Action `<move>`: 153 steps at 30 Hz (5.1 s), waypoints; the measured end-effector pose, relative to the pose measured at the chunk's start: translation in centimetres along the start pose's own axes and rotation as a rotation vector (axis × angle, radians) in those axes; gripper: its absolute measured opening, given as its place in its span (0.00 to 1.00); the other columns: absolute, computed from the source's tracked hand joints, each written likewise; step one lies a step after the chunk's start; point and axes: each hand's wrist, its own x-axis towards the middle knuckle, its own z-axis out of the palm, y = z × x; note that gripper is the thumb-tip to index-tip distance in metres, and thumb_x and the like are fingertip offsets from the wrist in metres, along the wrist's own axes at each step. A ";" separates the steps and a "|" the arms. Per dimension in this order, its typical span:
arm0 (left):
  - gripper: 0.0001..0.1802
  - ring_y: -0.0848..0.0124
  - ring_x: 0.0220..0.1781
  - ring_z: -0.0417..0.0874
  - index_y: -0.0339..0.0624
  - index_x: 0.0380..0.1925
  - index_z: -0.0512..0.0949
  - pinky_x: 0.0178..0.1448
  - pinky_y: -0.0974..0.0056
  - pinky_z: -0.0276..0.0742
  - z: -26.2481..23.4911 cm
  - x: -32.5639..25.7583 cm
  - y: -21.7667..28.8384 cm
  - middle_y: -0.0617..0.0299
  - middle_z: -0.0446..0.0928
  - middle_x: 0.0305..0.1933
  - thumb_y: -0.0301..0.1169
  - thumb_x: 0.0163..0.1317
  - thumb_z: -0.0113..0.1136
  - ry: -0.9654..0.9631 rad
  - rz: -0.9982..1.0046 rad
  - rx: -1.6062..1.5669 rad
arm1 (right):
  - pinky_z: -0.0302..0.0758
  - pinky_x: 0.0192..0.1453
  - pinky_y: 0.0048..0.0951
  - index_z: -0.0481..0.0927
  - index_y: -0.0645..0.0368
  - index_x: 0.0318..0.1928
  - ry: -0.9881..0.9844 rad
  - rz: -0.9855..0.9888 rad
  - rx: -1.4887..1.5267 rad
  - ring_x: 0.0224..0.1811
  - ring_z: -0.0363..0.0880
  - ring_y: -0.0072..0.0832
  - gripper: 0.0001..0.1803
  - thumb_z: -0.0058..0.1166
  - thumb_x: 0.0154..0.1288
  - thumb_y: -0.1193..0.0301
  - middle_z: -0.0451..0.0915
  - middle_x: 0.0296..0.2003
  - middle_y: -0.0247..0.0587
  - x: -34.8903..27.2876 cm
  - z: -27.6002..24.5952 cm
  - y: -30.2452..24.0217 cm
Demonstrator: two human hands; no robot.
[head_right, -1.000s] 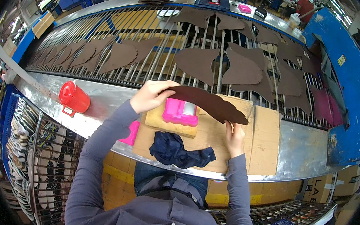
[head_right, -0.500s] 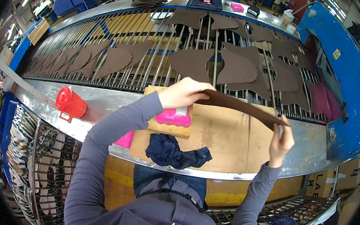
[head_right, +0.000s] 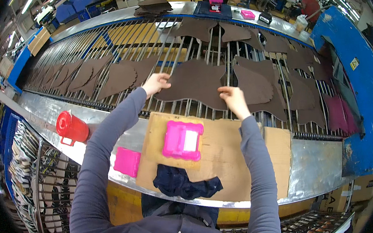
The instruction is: The person picks up brown material pieces from a conveyor belt, briefly inspects them, and places them onto a cardboard surface. The person repeats this process continuously throughout the clip.
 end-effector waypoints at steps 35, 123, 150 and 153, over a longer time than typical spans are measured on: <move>0.15 0.59 0.51 0.78 0.40 0.46 0.80 0.55 0.61 0.73 -8.8 -10.7 7.9 0.56 0.75 0.48 0.18 0.58 0.59 1.326 0.858 0.673 | 0.72 0.55 0.38 0.83 0.56 0.44 0.334 -0.680 -0.457 0.51 0.77 0.40 0.16 0.61 0.52 0.81 0.79 0.49 0.41 -11.1 -5.4 -12.0; 0.14 0.78 0.43 0.81 0.37 0.49 0.78 0.49 0.71 0.79 9.5 -9.0 16.5 0.61 0.82 0.44 0.24 0.62 0.60 -0.201 0.684 0.075 | 0.74 0.40 0.32 0.81 0.59 0.41 0.473 -0.743 -0.854 0.34 0.78 0.39 0.12 0.52 0.57 0.83 0.78 0.33 0.41 -12.2 -16.8 -15.8; 0.19 0.62 0.61 0.75 0.43 0.57 0.66 0.67 0.58 0.74 9.9 7.3 -0.5 0.54 0.70 0.59 0.18 0.68 0.46 -0.191 -0.309 -0.834 | 0.78 0.41 0.27 0.64 0.70 0.63 0.139 0.340 0.725 0.36 0.82 0.28 0.28 0.54 0.66 0.74 0.80 0.42 0.45 8.1 3.4 6.7; 0.19 0.60 0.61 0.75 0.38 0.57 0.65 0.67 0.58 0.73 8.1 8.3 -0.4 0.52 0.71 0.59 0.17 0.68 0.46 -0.259 -0.407 -0.745 | 0.78 0.37 0.26 0.67 0.71 0.60 0.188 0.377 0.730 0.30 0.81 0.26 0.24 0.51 0.63 0.81 0.80 0.38 0.43 9.6 4.4 7.4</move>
